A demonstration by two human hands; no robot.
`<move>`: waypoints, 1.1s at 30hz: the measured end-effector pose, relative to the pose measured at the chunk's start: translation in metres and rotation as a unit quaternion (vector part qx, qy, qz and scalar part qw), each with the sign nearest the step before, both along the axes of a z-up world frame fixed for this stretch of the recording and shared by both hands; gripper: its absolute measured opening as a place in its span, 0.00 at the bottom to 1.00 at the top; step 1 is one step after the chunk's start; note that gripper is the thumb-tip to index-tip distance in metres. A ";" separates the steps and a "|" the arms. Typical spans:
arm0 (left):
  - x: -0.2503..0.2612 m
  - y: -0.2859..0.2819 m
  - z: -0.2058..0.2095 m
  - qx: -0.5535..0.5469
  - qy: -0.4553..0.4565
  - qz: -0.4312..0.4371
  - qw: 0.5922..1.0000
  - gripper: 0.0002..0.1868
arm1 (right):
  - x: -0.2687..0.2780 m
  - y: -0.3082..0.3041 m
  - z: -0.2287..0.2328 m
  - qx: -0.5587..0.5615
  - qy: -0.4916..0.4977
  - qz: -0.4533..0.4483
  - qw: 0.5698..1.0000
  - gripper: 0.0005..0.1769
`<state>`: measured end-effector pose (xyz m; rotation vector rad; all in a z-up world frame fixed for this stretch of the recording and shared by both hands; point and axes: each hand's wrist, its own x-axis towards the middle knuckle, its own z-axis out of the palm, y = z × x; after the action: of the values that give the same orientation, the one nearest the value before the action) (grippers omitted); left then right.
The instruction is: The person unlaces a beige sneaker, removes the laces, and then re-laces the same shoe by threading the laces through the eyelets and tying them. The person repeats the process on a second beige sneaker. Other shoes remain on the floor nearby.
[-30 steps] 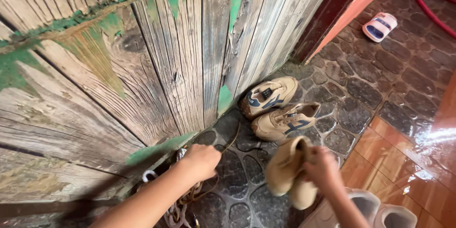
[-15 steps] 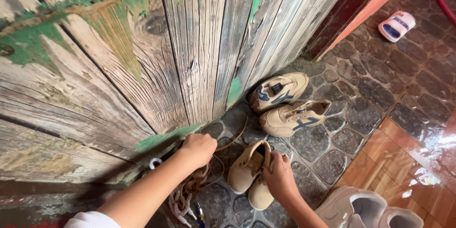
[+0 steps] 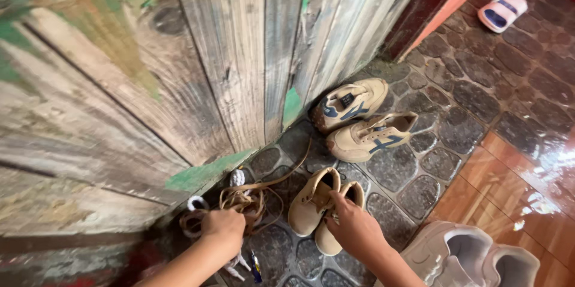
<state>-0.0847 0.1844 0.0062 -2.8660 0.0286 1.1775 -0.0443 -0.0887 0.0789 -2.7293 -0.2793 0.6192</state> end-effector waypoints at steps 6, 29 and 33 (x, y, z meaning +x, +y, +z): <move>0.037 -0.015 0.088 -0.125 -0.143 -0.054 0.980 0.05 | 0.028 -0.016 0.039 0.068 0.179 0.102 0.976 0.22; 0.095 -0.026 0.225 -0.459 -0.178 0.170 0.853 0.08 | 0.049 -0.168 0.038 0.470 0.165 -0.195 0.845 0.13; 0.091 -0.039 0.188 -0.376 -0.138 0.105 0.910 0.08 | 0.057 -0.190 0.003 0.499 0.133 -0.272 0.812 0.09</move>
<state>0.0062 0.1455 0.1939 -3.7793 0.2136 0.9084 0.0123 -0.2791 0.0823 -1.5557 0.2120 0.4705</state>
